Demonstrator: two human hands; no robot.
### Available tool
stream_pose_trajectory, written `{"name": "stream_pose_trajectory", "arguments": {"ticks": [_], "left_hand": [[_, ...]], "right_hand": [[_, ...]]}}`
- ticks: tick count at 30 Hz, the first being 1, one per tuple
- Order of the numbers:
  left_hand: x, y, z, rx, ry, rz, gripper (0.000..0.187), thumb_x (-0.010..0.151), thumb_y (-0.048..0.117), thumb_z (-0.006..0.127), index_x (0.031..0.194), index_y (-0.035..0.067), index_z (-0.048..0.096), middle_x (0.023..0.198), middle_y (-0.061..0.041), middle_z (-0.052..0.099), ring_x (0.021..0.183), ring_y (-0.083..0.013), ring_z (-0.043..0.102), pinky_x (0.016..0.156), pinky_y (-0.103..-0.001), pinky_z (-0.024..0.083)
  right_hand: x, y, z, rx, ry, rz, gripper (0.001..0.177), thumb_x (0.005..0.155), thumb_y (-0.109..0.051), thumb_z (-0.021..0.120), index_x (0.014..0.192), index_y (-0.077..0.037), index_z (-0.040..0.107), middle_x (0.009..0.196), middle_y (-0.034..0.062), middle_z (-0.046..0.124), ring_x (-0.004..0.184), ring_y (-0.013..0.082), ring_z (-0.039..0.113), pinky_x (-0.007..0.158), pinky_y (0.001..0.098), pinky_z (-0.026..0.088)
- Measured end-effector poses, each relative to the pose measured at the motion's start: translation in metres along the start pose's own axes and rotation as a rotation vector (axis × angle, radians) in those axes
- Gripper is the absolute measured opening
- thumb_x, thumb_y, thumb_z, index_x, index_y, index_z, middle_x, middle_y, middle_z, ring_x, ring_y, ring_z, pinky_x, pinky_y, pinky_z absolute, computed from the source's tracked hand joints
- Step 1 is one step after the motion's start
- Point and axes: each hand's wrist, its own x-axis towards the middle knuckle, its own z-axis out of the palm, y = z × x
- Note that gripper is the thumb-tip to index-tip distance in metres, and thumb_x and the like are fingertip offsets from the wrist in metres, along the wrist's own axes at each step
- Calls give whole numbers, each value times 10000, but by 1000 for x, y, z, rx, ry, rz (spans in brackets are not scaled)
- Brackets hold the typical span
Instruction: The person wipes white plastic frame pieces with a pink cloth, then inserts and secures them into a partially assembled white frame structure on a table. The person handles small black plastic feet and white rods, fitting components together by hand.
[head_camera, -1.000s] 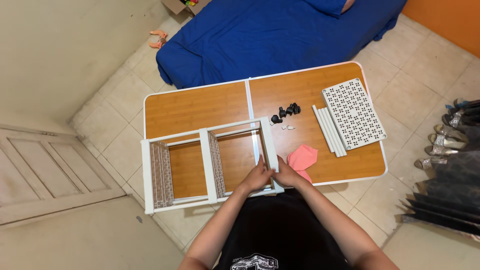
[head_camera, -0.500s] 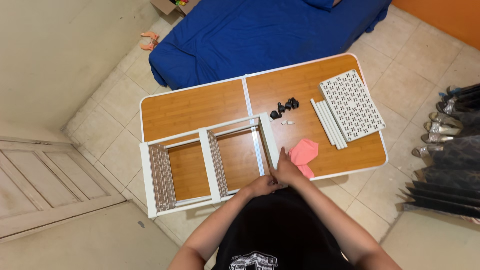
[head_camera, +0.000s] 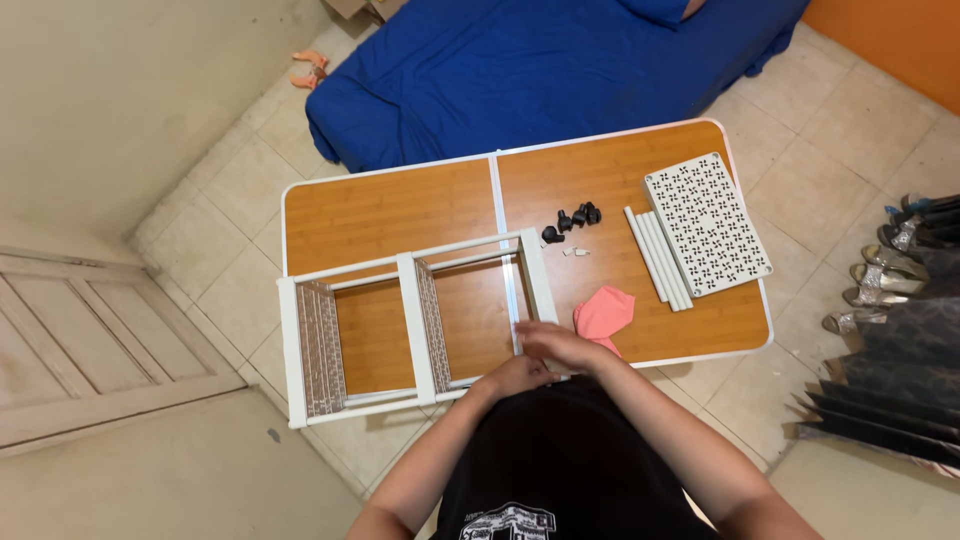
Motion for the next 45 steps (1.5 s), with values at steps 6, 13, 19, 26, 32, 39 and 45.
{"name": "stream_pose_trajectory", "arguments": {"ticks": [6, 13, 19, 26, 32, 39, 45], "left_hand": [[-10, 17, -9, -83, 26, 62, 467, 937, 438, 675, 1144, 26, 743, 1044, -179, 761, 990, -277, 721, 900, -386, 546], [-25, 39, -29, 104, 163, 96, 408, 892, 417, 695, 1157, 112, 749, 1043, -184, 765, 982, -349, 725, 900, -430, 550], [-41, 55, -45, 311, 277, 64, 341, 936, 412, 658, 1118, 136, 743, 948, -197, 738, 930, -405, 696, 846, -506, 545], [-39, 60, -45, 402, 282, 43, 403, 962, 443, 636, 1111, 75, 703, 945, -212, 726, 904, -426, 687, 816, -527, 548], [-39, 59, -43, 398, 322, 19, 418, 951, 487, 628, 1026, 90, 736, 876, -200, 736, 858, -417, 702, 792, -529, 556], [-41, 60, -40, 410, 363, -15, 439, 940, 519, 626, 967, 100, 754, 851, -202, 724, 827, -430, 694, 767, -547, 552], [-40, 61, -41, 431, 367, -1, 428, 949, 509, 632, 953, 94, 735, 847, -194, 727, 827, -423, 694, 761, -554, 550]], "right_hand": [[-10, -20, -1, 48, 29, -68, 555, 951, -252, 605, 1428, 21, 527, 1263, 230, 707, 1105, 270, 706, 955, 361, 575], [-8, -27, -23, -536, 528, -128, 839, 782, -291, 826, 1396, 69, 381, 1234, 310, 547, 1055, 343, 647, 859, 399, 553], [17, 16, -21, -258, 123, 156, 768, 858, -373, 676, 1495, -35, 411, 1252, 193, 691, 1110, 271, 704, 927, 362, 566], [36, 35, -15, -184, 154, 0, 714, 834, -237, 690, 1467, -17, 445, 1281, 177, 686, 1171, 260, 671, 983, 343, 530], [36, 25, -14, -189, 155, 36, 757, 784, -178, 689, 1484, -54, 429, 1250, 164, 695, 1145, 263, 680, 966, 348, 545], [37, 24, -13, -177, 131, 2, 738, 772, -171, 700, 1449, -28, 446, 1214, 164, 706, 1112, 262, 692, 944, 356, 561], [37, 21, -12, -180, 172, 99, 727, 788, -217, 736, 1431, -13, 463, 1227, 168, 700, 1123, 260, 685, 954, 349, 546]]}}
